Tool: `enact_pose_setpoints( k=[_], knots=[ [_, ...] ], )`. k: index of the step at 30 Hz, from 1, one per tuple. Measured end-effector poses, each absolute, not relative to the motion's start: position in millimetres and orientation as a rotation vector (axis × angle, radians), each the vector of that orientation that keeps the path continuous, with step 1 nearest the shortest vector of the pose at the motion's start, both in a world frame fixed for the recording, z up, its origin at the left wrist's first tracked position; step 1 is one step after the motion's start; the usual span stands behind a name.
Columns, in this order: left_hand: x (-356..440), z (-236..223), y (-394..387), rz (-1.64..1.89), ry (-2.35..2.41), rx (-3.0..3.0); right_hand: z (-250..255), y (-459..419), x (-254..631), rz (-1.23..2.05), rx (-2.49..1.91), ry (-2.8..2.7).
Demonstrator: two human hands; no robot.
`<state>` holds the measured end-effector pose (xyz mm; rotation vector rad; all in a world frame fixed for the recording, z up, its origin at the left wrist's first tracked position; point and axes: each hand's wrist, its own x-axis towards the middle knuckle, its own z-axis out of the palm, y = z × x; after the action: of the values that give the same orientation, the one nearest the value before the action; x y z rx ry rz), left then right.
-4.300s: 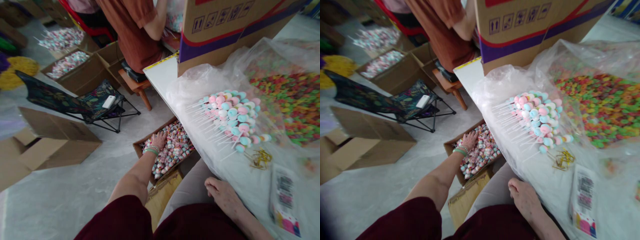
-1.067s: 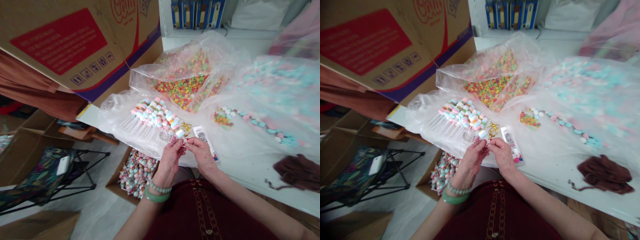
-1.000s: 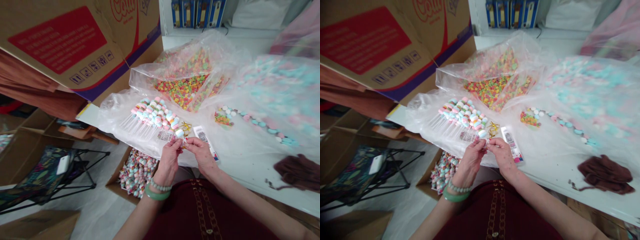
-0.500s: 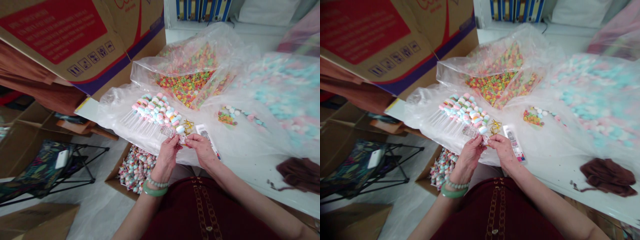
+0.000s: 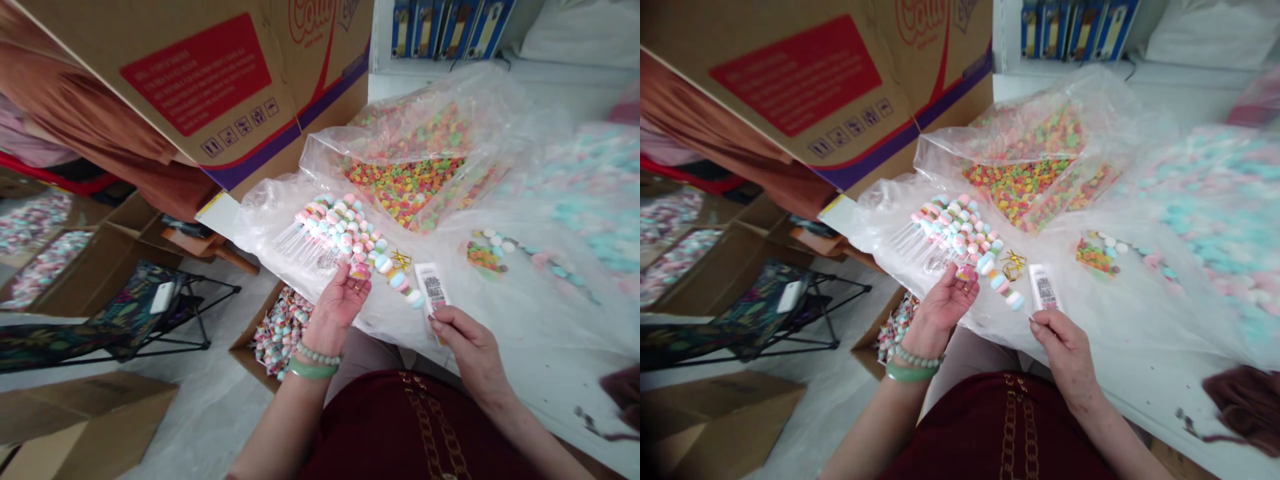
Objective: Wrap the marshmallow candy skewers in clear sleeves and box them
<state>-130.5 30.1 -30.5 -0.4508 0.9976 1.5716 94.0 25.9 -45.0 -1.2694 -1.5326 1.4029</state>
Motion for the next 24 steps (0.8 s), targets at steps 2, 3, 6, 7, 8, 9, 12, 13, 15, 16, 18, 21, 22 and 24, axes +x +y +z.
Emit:
enact_pose_setpoints(
  k=[2, 3, 6, 7, 8, 9, 12, 13, 15, 16, 18, 21, 22, 24],
  knots=[
    [-129.8, -26.7, 30.9, 1.570, 0.978, -0.478, -43.5, 22.4, 94.1, 1.312, -1.252, -1.650],
    [-129.2, -25.3, 31.2, 1.574, 0.974, -0.480, -42.7, 22.0, 93.5, 1.256, -1.235, -1.709],
    [-127.8, -23.3, 31.8, 1.591, 0.973, -0.443, -41.8, 24.0, 92.9, 1.061, -1.131, -1.878],
    [-127.5, -23.5, 31.9, 1.605, 0.976, -0.423, -41.9, 24.8, 93.4, 0.985, -1.088, -1.927],
    [-127.2, -23.9, 31.9, 1.623, 0.983, -0.404, -42.3, 25.4, 94.0, 0.908, -1.047, -1.971],
    [-126.8, -24.6, 32.0, 1.644, 0.992, -0.387, -42.7, 25.6, 94.7, 0.834, -1.008, -2.007],
    [-125.4, -27.6, 31.8, 1.723, 1.014, -0.327, -43.6, 24.8, 96.4, 0.685, -0.929, -2.065],
    [-124.9, -28.5, 31.5, 1.748, 1.025, -0.285, -43.5, 24.6, 96.9, 0.669, -0.916, -2.075],
    [-124.9, -30.1, 30.5, 1.776, 1.048, -0.153, -42.7, 24.8, 98.3, 0.675, -0.914, -2.084],
    [-125.5, -30.8, 29.8, 1.773, 1.059, -0.075, -41.9, 25.6, 99.2, 0.689, -0.920, -2.085],
    [-128.0, -32.1, 28.1, 1.754, 1.080, 0.060, -39.8, 28.0, 101.5, 0.723, -0.936, -2.082],
    [-132.5, -35.0, 26.3, 1.763, 1.141, 0.132, -36.8, 31.8, 103.8, 0.818, -0.967, -2.062],
    [-133.5, -36.3, 26.0, 1.776, 1.161, 0.129, -36.2, 32.6, 103.7, 0.863, -0.976, -2.053],
    [-134.4, -38.9, 25.8, 1.807, 1.171, 0.114, -35.9, 32.9, 102.1, 0.959, -0.987, -2.033]
  ],
)
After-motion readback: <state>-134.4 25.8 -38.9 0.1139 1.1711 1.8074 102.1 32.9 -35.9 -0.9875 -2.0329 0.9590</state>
